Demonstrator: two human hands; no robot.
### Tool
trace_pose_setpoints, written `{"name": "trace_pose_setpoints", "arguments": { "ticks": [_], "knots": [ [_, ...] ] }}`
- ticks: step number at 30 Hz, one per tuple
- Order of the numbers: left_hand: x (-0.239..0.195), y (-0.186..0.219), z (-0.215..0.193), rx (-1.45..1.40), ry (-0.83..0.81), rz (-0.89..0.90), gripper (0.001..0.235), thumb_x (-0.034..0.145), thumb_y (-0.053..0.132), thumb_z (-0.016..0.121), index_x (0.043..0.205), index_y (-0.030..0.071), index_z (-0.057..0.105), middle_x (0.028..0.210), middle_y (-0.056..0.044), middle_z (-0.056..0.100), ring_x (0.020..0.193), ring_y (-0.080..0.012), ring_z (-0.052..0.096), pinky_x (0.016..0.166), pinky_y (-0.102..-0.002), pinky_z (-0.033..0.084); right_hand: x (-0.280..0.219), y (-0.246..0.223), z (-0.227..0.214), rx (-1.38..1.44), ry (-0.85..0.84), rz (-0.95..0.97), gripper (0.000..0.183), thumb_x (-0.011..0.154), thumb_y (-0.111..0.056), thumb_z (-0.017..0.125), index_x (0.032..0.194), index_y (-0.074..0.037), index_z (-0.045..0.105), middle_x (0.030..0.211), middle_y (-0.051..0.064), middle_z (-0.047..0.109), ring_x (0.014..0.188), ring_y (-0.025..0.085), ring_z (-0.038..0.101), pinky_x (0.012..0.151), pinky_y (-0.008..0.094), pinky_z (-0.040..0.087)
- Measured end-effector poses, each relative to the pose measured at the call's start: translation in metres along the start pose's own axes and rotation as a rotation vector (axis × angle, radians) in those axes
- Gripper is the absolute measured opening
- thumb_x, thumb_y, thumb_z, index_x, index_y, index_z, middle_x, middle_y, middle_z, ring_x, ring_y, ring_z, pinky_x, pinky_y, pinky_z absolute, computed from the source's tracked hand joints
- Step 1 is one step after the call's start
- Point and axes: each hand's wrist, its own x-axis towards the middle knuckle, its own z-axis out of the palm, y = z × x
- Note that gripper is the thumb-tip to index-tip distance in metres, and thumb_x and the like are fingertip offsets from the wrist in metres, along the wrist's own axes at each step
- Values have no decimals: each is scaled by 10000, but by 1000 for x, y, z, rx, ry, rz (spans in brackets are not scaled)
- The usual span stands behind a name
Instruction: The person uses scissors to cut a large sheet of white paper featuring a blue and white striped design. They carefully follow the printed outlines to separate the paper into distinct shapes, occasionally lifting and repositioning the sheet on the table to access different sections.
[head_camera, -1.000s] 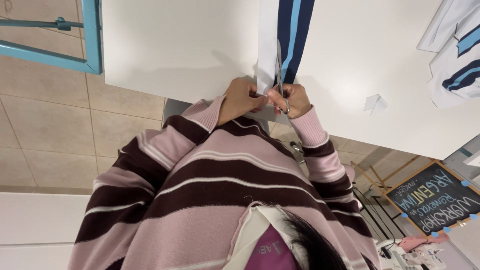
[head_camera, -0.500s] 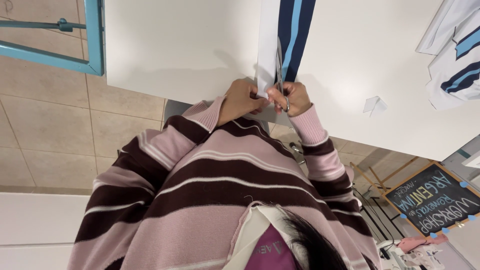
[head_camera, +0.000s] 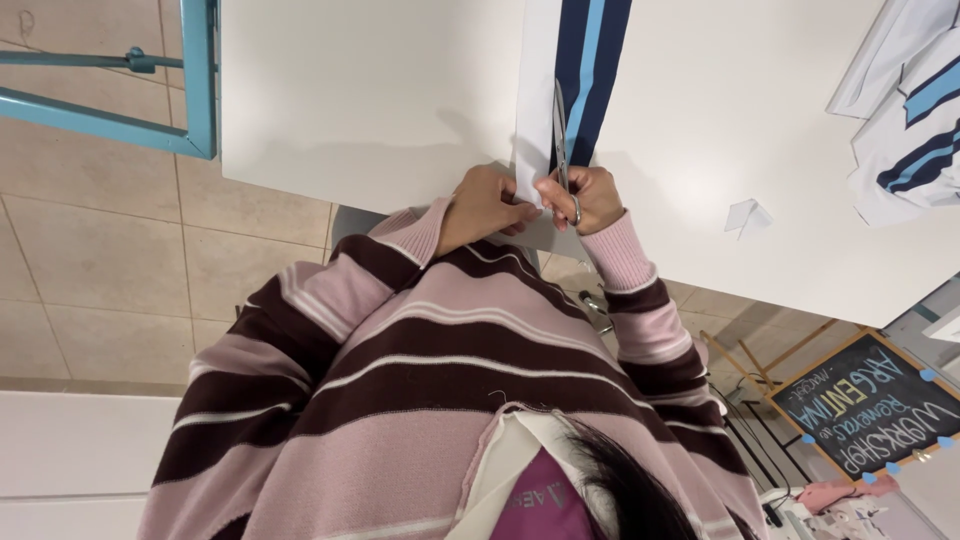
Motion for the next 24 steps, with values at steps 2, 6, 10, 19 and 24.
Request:
{"name": "trace_pose_setpoints", "arguments": {
  "ticks": [2,6,10,19,24],
  "knots": [
    [0,1,0,-2,0,-2,227,860,169,783,880,-57,776,718,-122,765,619,-143,756,564,-253,621,4,-3,-1,-2,-9,-7,417,955,-369,744,722,-31,671,600,18,629,453,93,588,419,239,462],
    [-1,1,-1,-10,-1,15,216,854,158,787,858,-58,776,715,-123,764,619,-145,758,563,-251,624,9,-17,-1,74,-8,-5,360,938,-358,757,799,-31,699,669,28,667,461,93,573,424,248,466],
    [-3,5,0,-14,-16,-8,231,860,169,787,834,-60,770,708,-127,760,624,-140,760,566,-249,622,16,-2,-5,76,-20,11,370,937,-371,760,815,-27,700,691,29,666,469,89,575,433,248,470],
    [0,-1,1,-9,-1,-4,223,852,172,788,839,-50,774,713,-118,764,616,-141,753,555,-251,618,21,2,-12,4,-35,-29,452,939,-416,762,767,-7,675,651,37,629,460,97,561,409,266,463],
    [-1,3,1,-24,6,-48,198,850,156,779,852,-42,780,718,-113,761,615,-144,749,542,-259,618,30,-11,-12,18,-42,-26,457,923,-454,741,811,-13,704,669,33,653,458,102,573,416,270,476]
  ]
}}
